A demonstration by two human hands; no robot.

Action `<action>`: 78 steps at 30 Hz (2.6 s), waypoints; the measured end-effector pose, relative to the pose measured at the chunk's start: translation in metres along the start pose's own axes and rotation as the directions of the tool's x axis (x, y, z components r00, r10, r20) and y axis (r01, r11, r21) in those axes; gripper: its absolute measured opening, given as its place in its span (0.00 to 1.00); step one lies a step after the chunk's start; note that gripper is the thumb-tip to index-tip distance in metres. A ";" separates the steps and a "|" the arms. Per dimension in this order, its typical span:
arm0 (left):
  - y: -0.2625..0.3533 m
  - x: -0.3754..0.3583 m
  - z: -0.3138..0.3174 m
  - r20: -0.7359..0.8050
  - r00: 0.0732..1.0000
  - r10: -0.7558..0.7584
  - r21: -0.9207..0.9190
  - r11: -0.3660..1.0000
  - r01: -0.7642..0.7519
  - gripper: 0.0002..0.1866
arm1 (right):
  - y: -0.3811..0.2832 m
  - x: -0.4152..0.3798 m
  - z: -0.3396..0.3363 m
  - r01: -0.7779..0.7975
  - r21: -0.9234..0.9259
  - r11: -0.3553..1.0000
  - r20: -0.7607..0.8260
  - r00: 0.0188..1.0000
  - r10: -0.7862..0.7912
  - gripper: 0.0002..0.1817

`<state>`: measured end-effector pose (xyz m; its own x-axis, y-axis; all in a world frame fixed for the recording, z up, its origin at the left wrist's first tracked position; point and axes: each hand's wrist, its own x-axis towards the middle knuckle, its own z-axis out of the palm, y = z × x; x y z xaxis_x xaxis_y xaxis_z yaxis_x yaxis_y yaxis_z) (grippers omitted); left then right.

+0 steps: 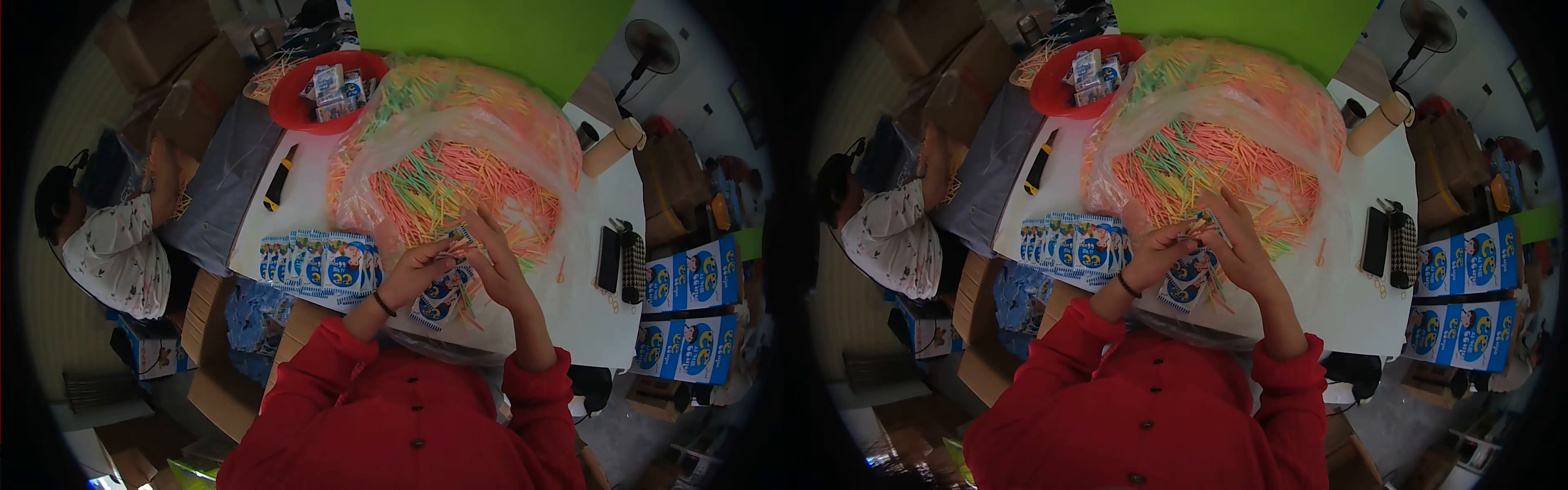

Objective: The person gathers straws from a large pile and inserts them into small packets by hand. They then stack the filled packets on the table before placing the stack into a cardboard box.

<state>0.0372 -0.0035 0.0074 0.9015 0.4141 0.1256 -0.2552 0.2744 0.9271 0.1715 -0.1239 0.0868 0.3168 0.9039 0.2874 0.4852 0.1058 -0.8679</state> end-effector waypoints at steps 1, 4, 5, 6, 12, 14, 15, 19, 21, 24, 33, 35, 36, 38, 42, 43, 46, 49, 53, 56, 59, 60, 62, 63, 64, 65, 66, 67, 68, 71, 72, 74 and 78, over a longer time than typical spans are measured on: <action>-0.002 0.000 -0.001 -0.004 1.000 0.002 0.001 1.000 -0.002 0.23 | -0.003 0.001 0.001 0.019 -0.295 0.955 0.102 0.995 0.011 0.31; -0.003 -0.002 0.000 0.059 0.998 -0.035 0.085 0.996 0.029 0.22 | -0.004 0.000 0.004 0.111 -0.605 0.788 0.199 0.980 0.015 0.28; -0.001 -0.003 0.001 0.032 0.999 0.000 0.120 0.993 -0.004 0.20 | -0.004 0.001 0.004 0.154 -0.652 0.743 0.202 0.979 -0.025 0.26; 0.004 -0.004 0.003 0.007 0.999 0.035 0.156 0.987 -0.036 0.18 | -0.001 0.001 0.003 0.155 -0.649 0.745 0.202 0.979 -0.027 0.26; 0.014 -0.008 -0.002 0.001 0.995 0.095 0.161 0.983 -0.094 0.15 | -0.001 -0.001 -0.002 0.020 -0.037 0.999 -0.051 0.998 -0.022 0.19; 0.012 -0.009 -0.007 -0.014 0.996 0.087 0.163 0.983 -0.084 0.16 | -0.007 -0.006 -0.001 0.057 -0.142 0.988 -0.113 0.991 -0.073 0.15; 0.014 -0.010 -0.007 -0.027 0.997 0.077 0.166 0.984 -0.072 0.17 | -0.007 -0.007 -0.001 0.055 -0.143 0.988 -0.113 0.991 -0.072 0.15; 0.024 -0.012 -0.001 -0.002 0.999 0.054 0.124 0.991 -0.054 0.20 | -0.002 -0.010 0.002 0.155 -0.339 0.928 -0.096 0.976 -0.198 0.12; 0.023 -0.014 0.008 -0.009 0.999 0.039 -0.050 0.998 -0.039 0.21 | -0.002 -0.008 0.004 0.181 -0.365 0.913 -0.116 0.964 -0.237 0.11; 0.023 -0.014 0.007 -0.036 0.990 0.137 0.067 0.989 -0.134 0.24 | -0.004 -0.008 0.010 0.176 -0.382 0.907 -0.142 0.959 -0.245 0.12; 0.029 -0.028 -0.006 0.023 0.978 0.207 0.478 0.857 -0.193 0.25 | -0.038 -0.016 0.011 0.294 -0.325 0.899 -0.220 0.901 -0.374 0.08; 0.027 -0.029 -0.007 0.022 0.972 0.233 0.533 0.820 -0.209 0.24 | -0.052 -0.017 0.007 0.323 -0.495 0.807 -0.052 0.916 -0.399 0.05; 0.027 -0.029 -0.006 0.023 0.965 0.261 0.587 0.778 -0.225 0.24 | -0.057 -0.015 0.011 0.320 -0.496 0.807 -0.053 0.917 -0.396 0.05; 0.029 -0.029 -0.003 0.045 0.959 0.280 0.659 0.713 -0.239 0.23 | -0.064 -0.011 0.019 0.211 -0.757 0.618 0.044 0.961 -0.273 0.05; 0.026 -0.032 -0.001 0.145 0.930 0.337 0.784 0.534 -0.315 0.21 | -0.067 -0.009 0.023 0.157 -0.810 0.565 0.051 0.979 -0.198 0.05; 0.026 -0.035 0.000 0.131 0.933 0.335 0.793 0.530 -0.302 0.21 | -0.067 -0.009 0.021 0.189 -0.816 0.547 0.107 0.978 -0.177 0.05; 0.032 -0.045 0.000 0.123 0.964 0.236 0.780 0.577 -0.241 0.20 | -0.061 -0.009 0.025 0.230 -0.818 0.527 0.137 0.968 -0.211 0.05; 0.041 -0.048 0.007 -0.046 0.983 0.177 0.597 0.794 -0.115 0.19 | -0.058 -0.010 0.023 0.228 -0.752 0.618 0.076 0.962 -0.263 0.06; 0.039 -0.058 0.005 0.003 0.997 0.071 0.457 0.887 -0.065 0.16 | -0.054 -0.012 0.023 0.201 -0.484 0.852 -0.016 0.971 -0.238 0.05; 0.031 -0.066 0.002 0.011 0.999 0.038 0.350 0.936 -0.039 0.18 | -0.045 -0.019 0.016 0.096 -0.098 0.990 -0.090 0.990 -0.105 0.04; 0.034 -0.074 0.003 0.009 1.000 -0.029 0.209 0.978 0.026 0.17 | -0.033 -0.025 0.020 0.043 0.398 0.916 -0.185 0.982 0.035 0.04; 0.037 -0.076 0.003 0.010 0.998 -0.069 0.119 0.991 0.068 0.17 | -0.032 -0.024 0.017 0.037 0.393 0.919 -0.192 0.981 0.042 0.04; 0.042 -0.081 -0.002 -0.013 0.998 -0.059 0.067 0.996 0.060 0.17 | -0.028 -0.021 0.005 0.080 0.696 0.713 -0.336 0.915 0.225 0.04; 0.046 -0.084 -0.007 -0.046 0.998 -0.048 0.021 0.999 0.049 0.17 | -0.023 -0.020 -0.004 0.082 0.692 0.717 -0.343 0.911 0.227 0.04; 0.055 -0.089 -0.012 -0.076 0.994 -0.080 -0.040 0.996 0.077 0.15 | -0.015 -0.020 -0.016 0.095 0.708 0.699 -0.389 0.879 0.274 0.05; 0.062 -0.094 -0.019 -0.068 0.994 -0.081 -0.042 0.996 0.078 0.15 | -0.007 -0.019 -0.026 0.112 0.724 0.681 -0.433 0.842 0.322 0.05; 0.069 -0.099 -0.028 -0.176 0.981 -0.083 -0.077 0.995 0.070 0.14 | 0.002 -0.019 -0.035 0.115 0.720 0.685 -0.439 0.839 0.320 0.05; 0.076 -0.102 -0.036 -0.285 0.955 -0.088 -0.111 0.992 0.058 0.14 | 0.012 -0.017 -0.042 -0.021 0.644 0.765 -0.440 0.808 0.392 0.05; 0.085 -0.103 -0.043 -0.281 0.956 -0.085 -0.111 0.992 0.056 0.14 | 0.022 -0.014 -0.045 -0.160 0.556 0.816 -0.448 0.769 0.456 0.05; 0.104 -0.101 -0.077 -0.498 0.861 -0.102 0.047 0.988 0.144 0.14 | 0.034 0.016 -0.023 -0.292 -0.119 0.949 -0.320 0.916 0.241 0.08; 0.096 -0.102 -0.099 -0.473 0.878 0.071 0.533 0.817 0.221 0.17 | 0.036 0.029 -0.011 -0.272 -0.116 0.955 -0.242 0.941 0.239 0.10; 0.082 -0.103 -0.120 -0.308 0.914 0.265 0.932 0.278 0.234 0.27 | 0.050 0.057 0.013 -0.240 -0.109 0.965 -0.162 0.962 0.221 0.12; 0.078 -0.101 -0.116 -0.297 0.856 0.424 0.955 0.151 0.256 0.28 | 0.097 0.104 0.051 -0.092 -0.609 0.788 0.017 0.992 0.128 0.19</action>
<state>-0.1141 0.0764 0.0257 0.5593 0.7284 0.3958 0.5261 -0.6808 0.5097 0.2104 0.0017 0.0117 0.3629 0.9168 0.1669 0.8494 -0.2518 -0.4638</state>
